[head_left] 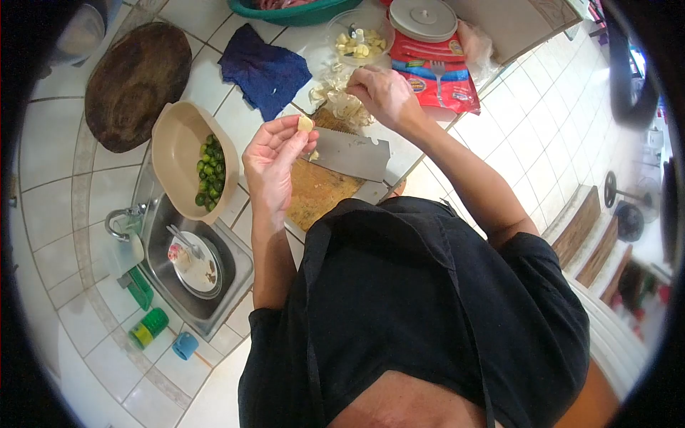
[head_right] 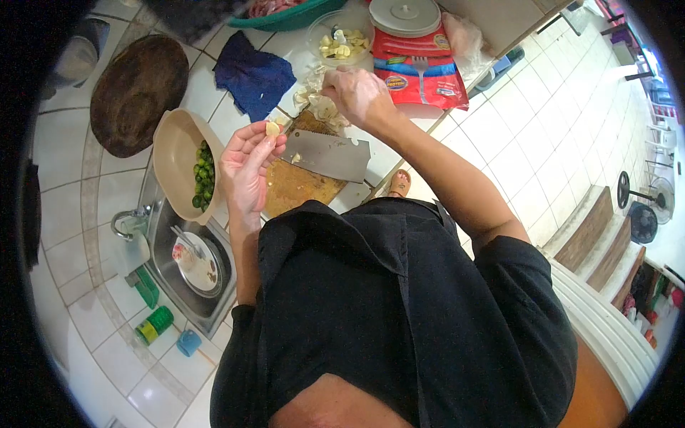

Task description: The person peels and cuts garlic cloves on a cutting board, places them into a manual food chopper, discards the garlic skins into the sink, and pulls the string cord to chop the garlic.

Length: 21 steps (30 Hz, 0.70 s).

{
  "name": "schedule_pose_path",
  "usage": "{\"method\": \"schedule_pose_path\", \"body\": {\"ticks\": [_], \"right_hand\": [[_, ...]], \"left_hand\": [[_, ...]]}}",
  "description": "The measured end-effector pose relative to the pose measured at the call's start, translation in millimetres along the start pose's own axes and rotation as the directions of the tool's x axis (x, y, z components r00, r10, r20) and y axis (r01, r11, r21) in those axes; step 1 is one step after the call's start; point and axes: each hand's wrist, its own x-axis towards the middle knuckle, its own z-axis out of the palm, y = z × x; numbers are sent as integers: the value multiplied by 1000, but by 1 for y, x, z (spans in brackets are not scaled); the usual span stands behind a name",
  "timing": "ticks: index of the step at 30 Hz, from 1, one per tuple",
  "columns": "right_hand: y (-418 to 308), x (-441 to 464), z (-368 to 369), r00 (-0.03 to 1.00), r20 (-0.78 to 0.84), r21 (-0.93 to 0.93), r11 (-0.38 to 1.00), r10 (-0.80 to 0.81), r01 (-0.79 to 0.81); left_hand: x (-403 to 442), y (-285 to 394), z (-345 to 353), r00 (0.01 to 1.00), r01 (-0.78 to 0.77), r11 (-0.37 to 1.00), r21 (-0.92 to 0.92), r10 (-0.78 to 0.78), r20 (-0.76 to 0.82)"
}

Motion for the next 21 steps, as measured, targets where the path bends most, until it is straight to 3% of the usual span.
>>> {"method": "schedule_pose_path", "body": {"ticks": [2,3,5,6,8,9,10,11,12,13,14,15,21], "right_hand": [[-1,1,-6,998,42,-216,976,41,-31],[6,-1,-1,998,41,-215,976,40,-30],[25,-3,15,984,-122,-281,955,-133,94],[20,-3,14,984,-122,-281,955,-133,94],[-2,-2,6,997,-75,-36,999,-19,17],[-20,0,-3,997,-74,-36,999,-18,16],[-42,2,-15,959,175,318,909,221,-268],[-55,2,-21,818,474,538,628,327,-563],[-58,-1,-19,817,474,537,627,328,-564],[-60,-4,-15,839,481,666,517,253,-538],[-61,-7,-14,863,473,773,386,179,-504],[-63,-7,-16,855,485,775,362,186,-518],[-78,-11,-31,933,331,768,534,141,-353]], "left_hand": [[0,-2,-2,1000,-3,1000,1,3,10],[0,-3,-2,1000,-8,1000,18,8,2],[0,-3,-3,1000,-14,999,35,14,-7],[0,-3,-4,1000,-11,999,53,13,-26],[0,-3,-3,999,-9,998,69,12,-46],[0,-2,-1,998,-26,997,70,31,-58],[0,-2,1,996,-44,997,71,49,-71],[1,-5,2,996,-43,997,70,48,-71],[2,-10,3,988,-138,983,121,146,-58],[2,-12,4,970,-231,958,171,241,-40],[1,-11,7,970,-230,958,171,240,-40],[0,-6,11,977,-191,975,110,200,-75],[-6,4,10,990,-105,993,62,110,-92]]}}
